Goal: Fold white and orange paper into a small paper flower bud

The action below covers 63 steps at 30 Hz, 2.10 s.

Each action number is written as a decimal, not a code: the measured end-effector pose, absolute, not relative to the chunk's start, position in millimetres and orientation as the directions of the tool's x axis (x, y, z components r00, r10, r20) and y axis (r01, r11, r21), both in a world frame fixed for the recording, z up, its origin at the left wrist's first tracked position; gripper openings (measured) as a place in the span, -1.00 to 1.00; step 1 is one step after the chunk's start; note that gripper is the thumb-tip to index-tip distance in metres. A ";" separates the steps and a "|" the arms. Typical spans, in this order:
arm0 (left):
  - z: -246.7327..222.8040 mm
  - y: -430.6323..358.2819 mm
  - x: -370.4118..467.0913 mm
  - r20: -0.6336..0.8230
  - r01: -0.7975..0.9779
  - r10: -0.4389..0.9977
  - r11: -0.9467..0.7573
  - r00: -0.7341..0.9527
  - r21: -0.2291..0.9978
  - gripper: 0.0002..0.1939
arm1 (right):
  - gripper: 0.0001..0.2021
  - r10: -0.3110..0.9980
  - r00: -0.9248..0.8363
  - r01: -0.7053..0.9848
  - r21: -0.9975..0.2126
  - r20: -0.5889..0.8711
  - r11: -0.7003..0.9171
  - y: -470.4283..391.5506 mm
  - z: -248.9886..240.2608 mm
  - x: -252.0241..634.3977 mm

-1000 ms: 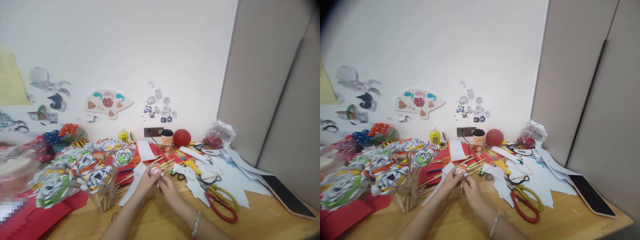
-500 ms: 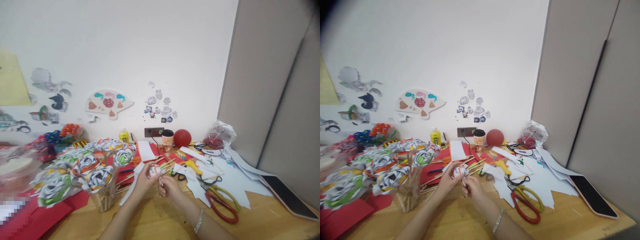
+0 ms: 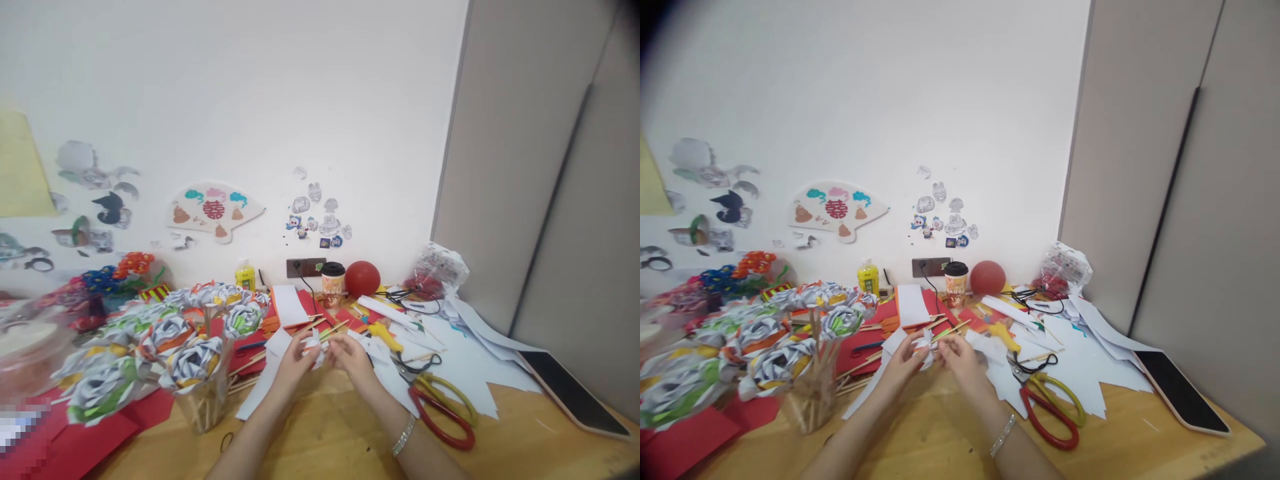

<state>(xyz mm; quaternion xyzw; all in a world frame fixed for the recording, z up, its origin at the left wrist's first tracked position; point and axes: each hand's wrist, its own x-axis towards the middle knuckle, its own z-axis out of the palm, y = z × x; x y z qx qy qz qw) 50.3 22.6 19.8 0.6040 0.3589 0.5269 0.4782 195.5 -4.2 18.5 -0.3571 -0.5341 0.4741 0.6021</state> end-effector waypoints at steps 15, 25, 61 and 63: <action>14.6 13.2 57.7 0.279 0.030 0.934 -0.293 0.222 0.956 -0.51 | -0.84 0.858 0.113 0.233 -0.853 0.501 0.467 -8.5 13.5 194.2; 12.3 27.2 48.0 0.258 -0.018 0.921 -0.265 0.293 0.964 -0.63 | -0.92 0.886 0.030 0.320 -0.845 0.462 0.430 -5.4 12.3 196.3; 2.3 25.1 36.6 0.232 0.303 0.860 -0.394 0.454 0.868 -0.90 | -0.89 0.918 -0.236 0.282 -0.881 0.319 0.379 4.9 2.0 206.9; 5.4 23.3 37.8 0.238 0.286 0.864 -0.388 0.443 0.876 -0.86 | -0.91 0.914 -0.216 0.285 -0.873 0.344 0.396 2.4 6.8 207.6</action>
